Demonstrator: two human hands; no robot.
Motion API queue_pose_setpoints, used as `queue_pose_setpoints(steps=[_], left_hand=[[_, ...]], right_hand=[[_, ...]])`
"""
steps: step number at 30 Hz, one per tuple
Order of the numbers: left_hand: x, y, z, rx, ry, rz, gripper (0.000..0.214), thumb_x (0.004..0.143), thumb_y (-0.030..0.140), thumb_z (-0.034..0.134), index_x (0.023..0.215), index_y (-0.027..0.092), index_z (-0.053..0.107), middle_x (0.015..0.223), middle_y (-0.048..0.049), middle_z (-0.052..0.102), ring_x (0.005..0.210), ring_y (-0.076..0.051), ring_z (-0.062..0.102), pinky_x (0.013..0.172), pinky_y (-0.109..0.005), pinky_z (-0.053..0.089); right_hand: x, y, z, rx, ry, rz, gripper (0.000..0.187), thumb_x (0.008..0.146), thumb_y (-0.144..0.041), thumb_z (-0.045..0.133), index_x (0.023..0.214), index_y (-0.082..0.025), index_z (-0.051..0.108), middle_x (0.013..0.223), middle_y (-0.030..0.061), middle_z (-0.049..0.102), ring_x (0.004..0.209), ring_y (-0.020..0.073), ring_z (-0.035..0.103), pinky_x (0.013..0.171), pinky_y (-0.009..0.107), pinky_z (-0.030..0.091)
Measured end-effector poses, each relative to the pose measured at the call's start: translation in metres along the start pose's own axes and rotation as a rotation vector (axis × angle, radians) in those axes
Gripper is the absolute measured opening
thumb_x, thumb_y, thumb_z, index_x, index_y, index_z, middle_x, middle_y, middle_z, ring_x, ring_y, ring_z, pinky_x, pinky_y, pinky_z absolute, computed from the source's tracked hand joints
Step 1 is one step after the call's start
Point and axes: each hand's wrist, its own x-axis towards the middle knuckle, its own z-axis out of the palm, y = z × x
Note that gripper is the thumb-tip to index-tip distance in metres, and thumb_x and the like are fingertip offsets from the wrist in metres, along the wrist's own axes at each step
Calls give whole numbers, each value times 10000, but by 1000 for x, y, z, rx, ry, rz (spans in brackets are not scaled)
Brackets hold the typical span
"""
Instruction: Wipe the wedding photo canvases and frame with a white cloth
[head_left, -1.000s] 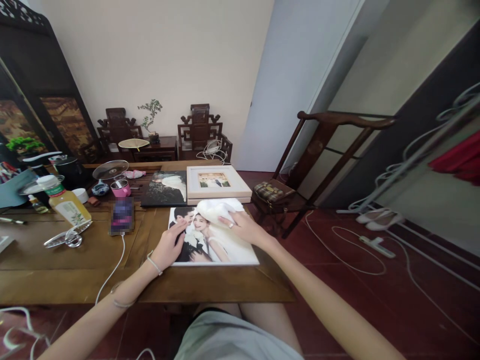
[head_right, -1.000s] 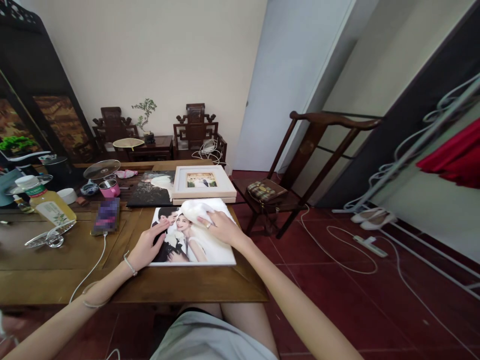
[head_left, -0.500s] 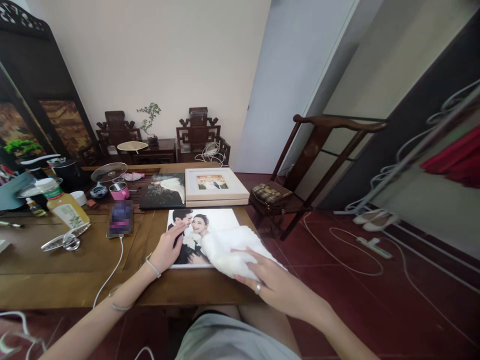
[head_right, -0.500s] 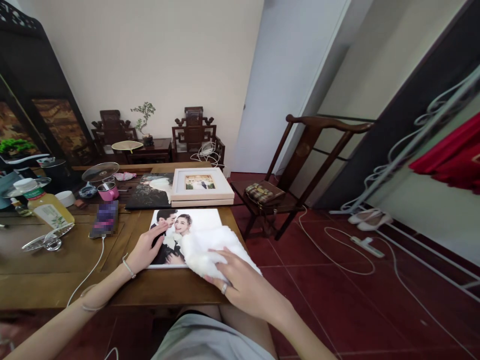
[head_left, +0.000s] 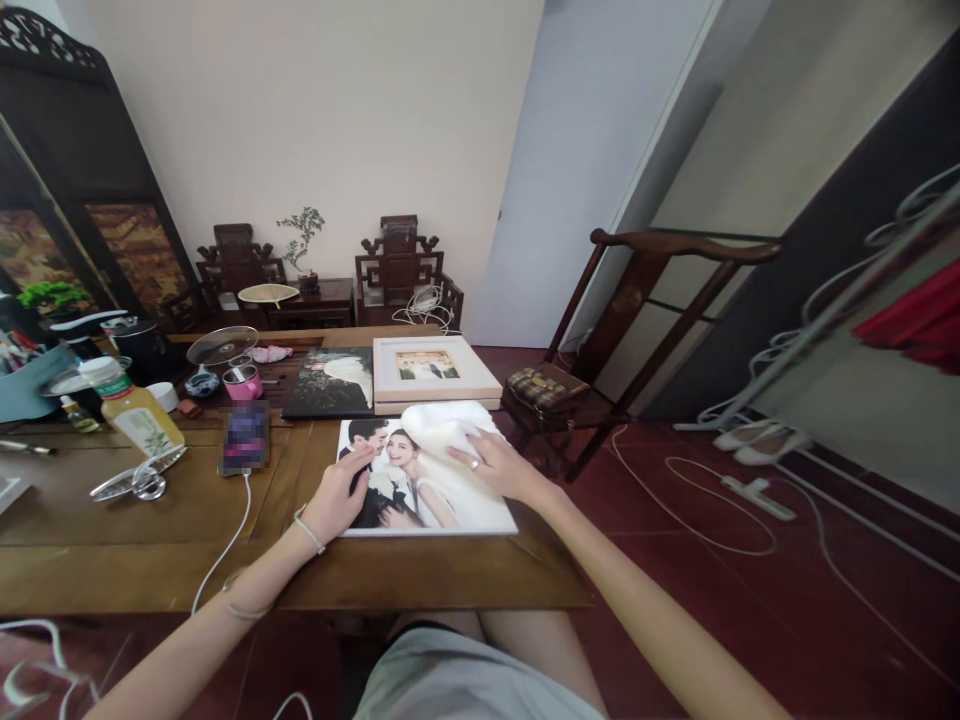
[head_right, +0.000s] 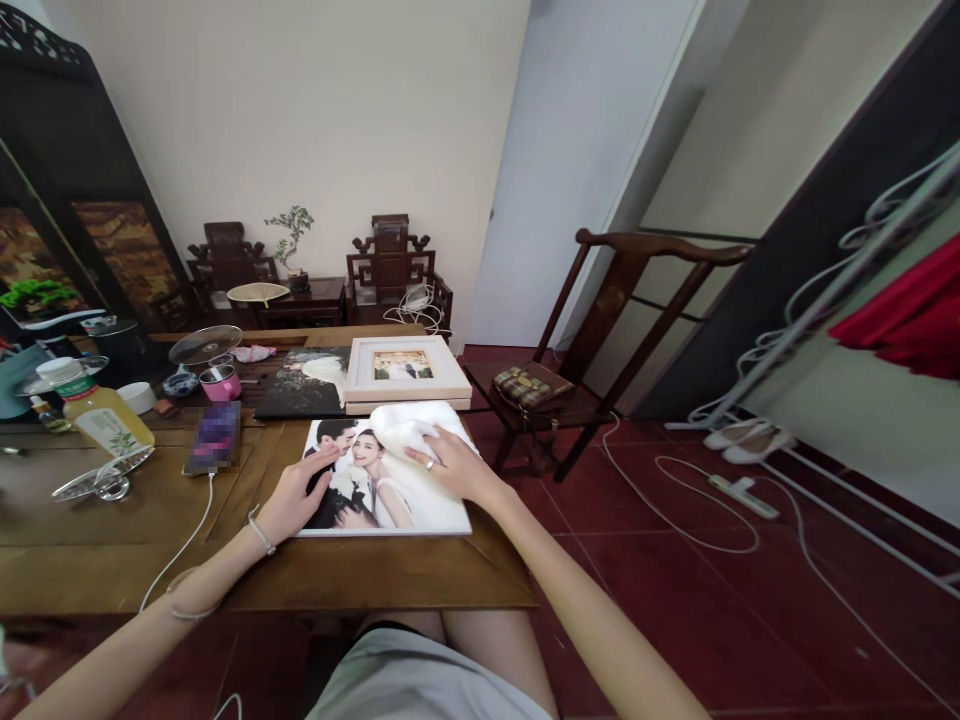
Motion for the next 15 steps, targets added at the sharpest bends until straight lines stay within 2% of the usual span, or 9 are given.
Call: queue_pose_setpoints(steps=[4,7,11,15], left_hand=[[-1,-2,2,-2,11,3,397,871,180,407,1226,184,585,1293,-67,579,1249,-209,492,1074,-416,377],[-1,-3,3,-3,13,0,396,873,183,405,1226,175,585,1297,-73,576,1258,-205,483,1079,-406,371],[-1,-2,2,-20,7,-6,389,874,186,409,1219,171,589,1294,-77,578,1259,-212,481,1079,-408,369],[-1,-2,2,-21,11,-3,378,879,196,410,1207,171,596,1288,-83,582,1238,-218,504,1072,-421,376]], right_hand=[[-17,-9,0,13,-33,87,419,916,-469,392,977,-147,654,1124,133,642,1141,286,522,988,412,370],[-45,-22,-5,-4,-112,134,457,907,-517,388,970,-152,656,1232,156,587,1213,298,472,1022,419,340],[-83,-39,-17,25,-226,181,456,890,-549,410,985,-187,670,1303,138,547,1277,301,411,1040,429,332],[-94,-47,-27,58,-294,166,453,877,-563,429,1003,-205,677,1272,120,575,1226,297,464,1020,415,363]])
